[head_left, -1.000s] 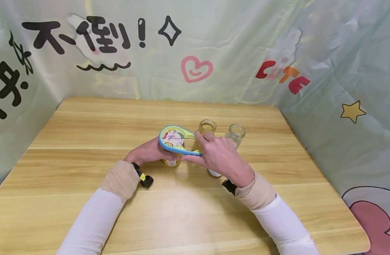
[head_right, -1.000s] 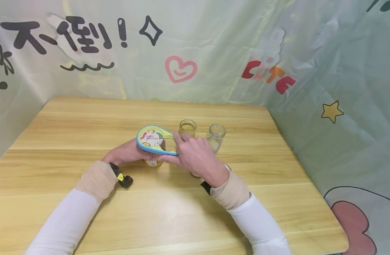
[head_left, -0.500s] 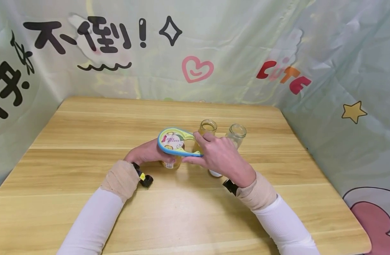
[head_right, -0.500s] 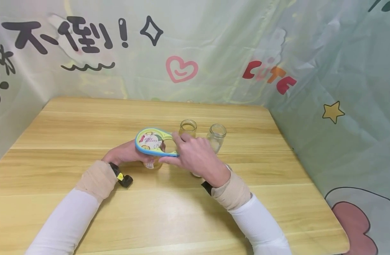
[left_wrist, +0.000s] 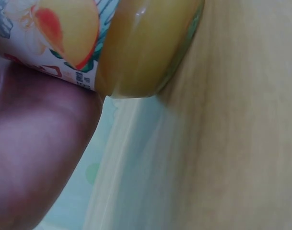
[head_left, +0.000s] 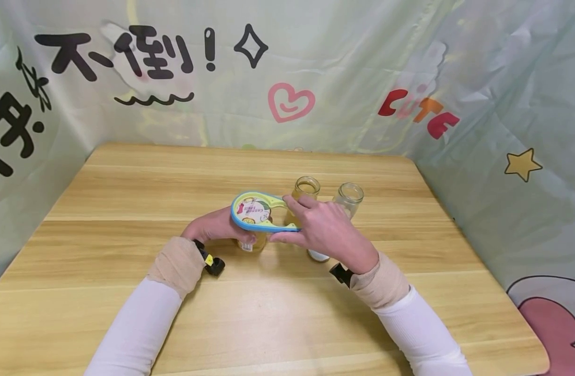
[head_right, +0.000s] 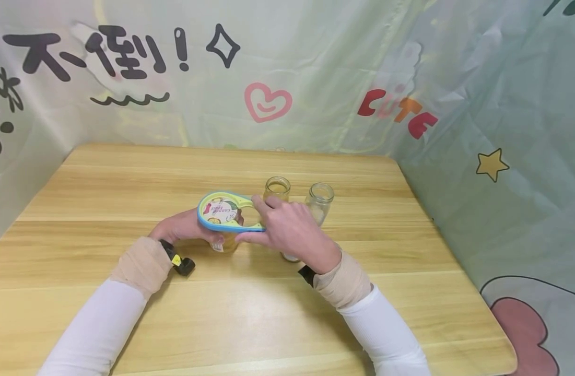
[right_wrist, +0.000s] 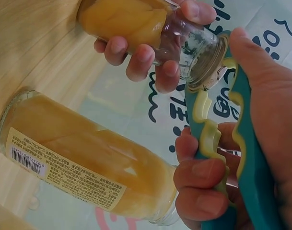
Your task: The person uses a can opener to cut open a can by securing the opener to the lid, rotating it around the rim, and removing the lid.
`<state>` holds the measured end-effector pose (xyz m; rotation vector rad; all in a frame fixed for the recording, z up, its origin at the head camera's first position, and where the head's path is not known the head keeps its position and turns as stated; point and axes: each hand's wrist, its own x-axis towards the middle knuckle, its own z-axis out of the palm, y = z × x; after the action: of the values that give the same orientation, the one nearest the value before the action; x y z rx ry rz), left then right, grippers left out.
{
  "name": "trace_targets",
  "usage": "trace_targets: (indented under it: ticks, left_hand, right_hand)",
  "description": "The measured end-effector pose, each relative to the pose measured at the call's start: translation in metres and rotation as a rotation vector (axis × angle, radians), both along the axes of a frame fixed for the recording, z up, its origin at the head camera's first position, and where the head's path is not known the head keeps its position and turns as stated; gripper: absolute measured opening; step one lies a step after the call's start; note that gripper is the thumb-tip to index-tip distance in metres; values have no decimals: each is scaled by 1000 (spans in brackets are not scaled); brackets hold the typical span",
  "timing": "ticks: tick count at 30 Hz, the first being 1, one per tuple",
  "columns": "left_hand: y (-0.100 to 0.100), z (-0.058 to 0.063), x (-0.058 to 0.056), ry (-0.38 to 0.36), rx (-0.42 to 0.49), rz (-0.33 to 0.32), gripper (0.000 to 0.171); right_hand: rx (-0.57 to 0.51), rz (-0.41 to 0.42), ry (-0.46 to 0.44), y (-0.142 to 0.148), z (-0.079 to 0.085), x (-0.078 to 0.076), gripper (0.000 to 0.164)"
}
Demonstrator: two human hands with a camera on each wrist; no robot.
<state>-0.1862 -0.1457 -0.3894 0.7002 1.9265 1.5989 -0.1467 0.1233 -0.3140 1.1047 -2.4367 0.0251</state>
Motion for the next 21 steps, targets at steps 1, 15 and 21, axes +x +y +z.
trace_targets:
  ticks: [1,15,21]
  left_hand:
    - [0,0,0,-2,-2,1,75]
    - [-1,-1,0,-16,33,-25,83]
    - [1,-3,0,-3,27,-27,81]
  right_hand:
    - [1,1,-6,0,0,0,89]
    - [0,35,-57,4,2,-2,88]
    - [6,43,-61,6,3,-3,88]
